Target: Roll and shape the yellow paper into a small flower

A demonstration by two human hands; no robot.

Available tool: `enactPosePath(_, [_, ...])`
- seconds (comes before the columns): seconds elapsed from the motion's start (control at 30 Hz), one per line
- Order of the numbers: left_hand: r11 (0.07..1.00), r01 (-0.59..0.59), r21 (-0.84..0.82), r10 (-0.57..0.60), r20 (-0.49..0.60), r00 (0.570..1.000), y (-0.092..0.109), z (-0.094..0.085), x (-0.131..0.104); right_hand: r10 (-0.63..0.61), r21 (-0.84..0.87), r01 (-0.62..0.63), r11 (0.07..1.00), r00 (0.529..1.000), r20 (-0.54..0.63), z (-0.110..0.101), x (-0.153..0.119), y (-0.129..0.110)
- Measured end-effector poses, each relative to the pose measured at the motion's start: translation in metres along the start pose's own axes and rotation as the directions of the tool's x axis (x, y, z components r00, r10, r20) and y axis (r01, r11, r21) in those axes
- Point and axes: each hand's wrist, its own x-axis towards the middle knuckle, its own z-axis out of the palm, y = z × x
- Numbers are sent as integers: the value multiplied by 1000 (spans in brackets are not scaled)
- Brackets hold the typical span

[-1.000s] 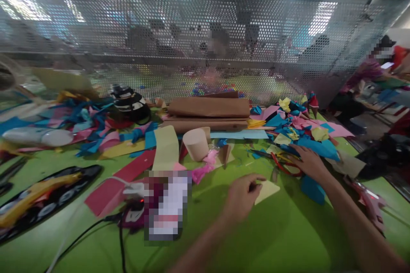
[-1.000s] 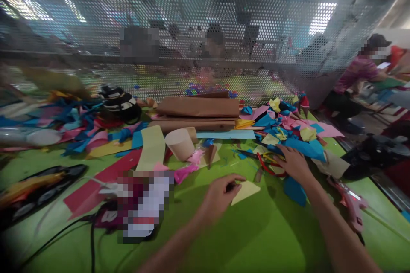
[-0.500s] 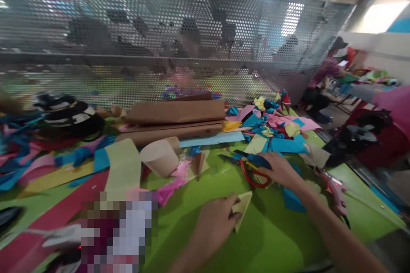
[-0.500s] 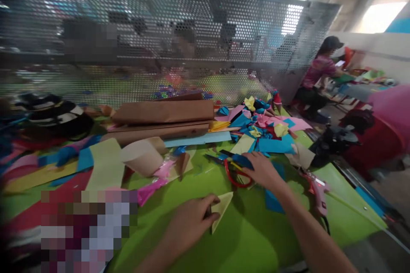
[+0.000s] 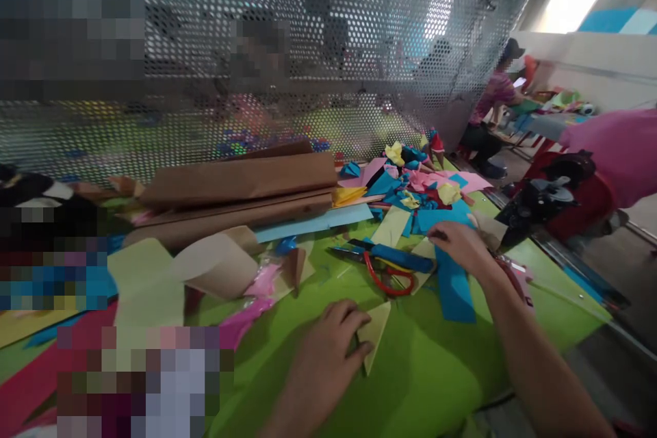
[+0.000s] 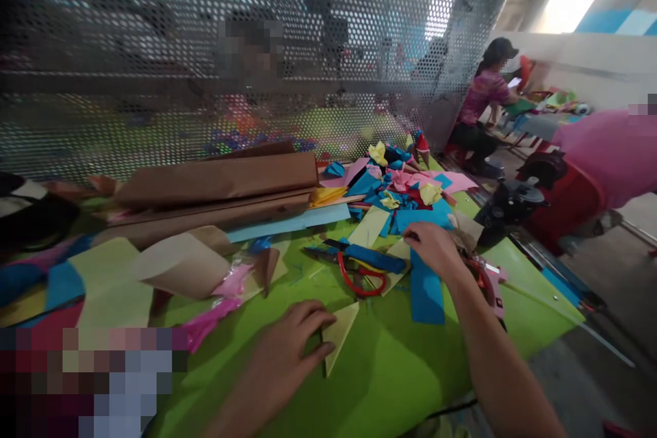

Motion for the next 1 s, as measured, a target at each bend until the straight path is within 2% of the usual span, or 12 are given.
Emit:
enactPosePath(0.13, [999, -11, 43, 10, 36, 999, -5, 1, 2, -30, -9, 31, 999, 994, 105, 5, -4, -4])
enactPosePath(0.23, [999, -16, 50, 13, 54, 998, -6, 2, 4, -39, -15, 41, 999, 990, 136, 5, -5, -9])
enactPosePath(0.47, [1000, -24, 16, 23, 25, 999, -3, 1, 2, -89, -66, 99, 993, 986, 141, 7, -4, -16])
enactPosePath(0.57, [999, -31, 21, 30, 45, 999, -3, 2, 1, -56, -119, 74, 990, 988, 146, 10, -4, -17])
enactPosePath(0.8, [998, -25, 49, 19, 105, 994, 3, 0, 1, 1, -149, 9, 989, 998, 68, 8, -4, -17])
enactPosePath(0.93, [998, -2, 63, -6, 136, 991, 6, -1, 0, -137, -85, 147, 985, 984, 115, 8, -3, -14])
enactPosePath(1.0, [998, 2, 69, -11, 135, 991, 6, 0, 0, -132, -109, 149, 983, 980, 146, 9, -3, -13])
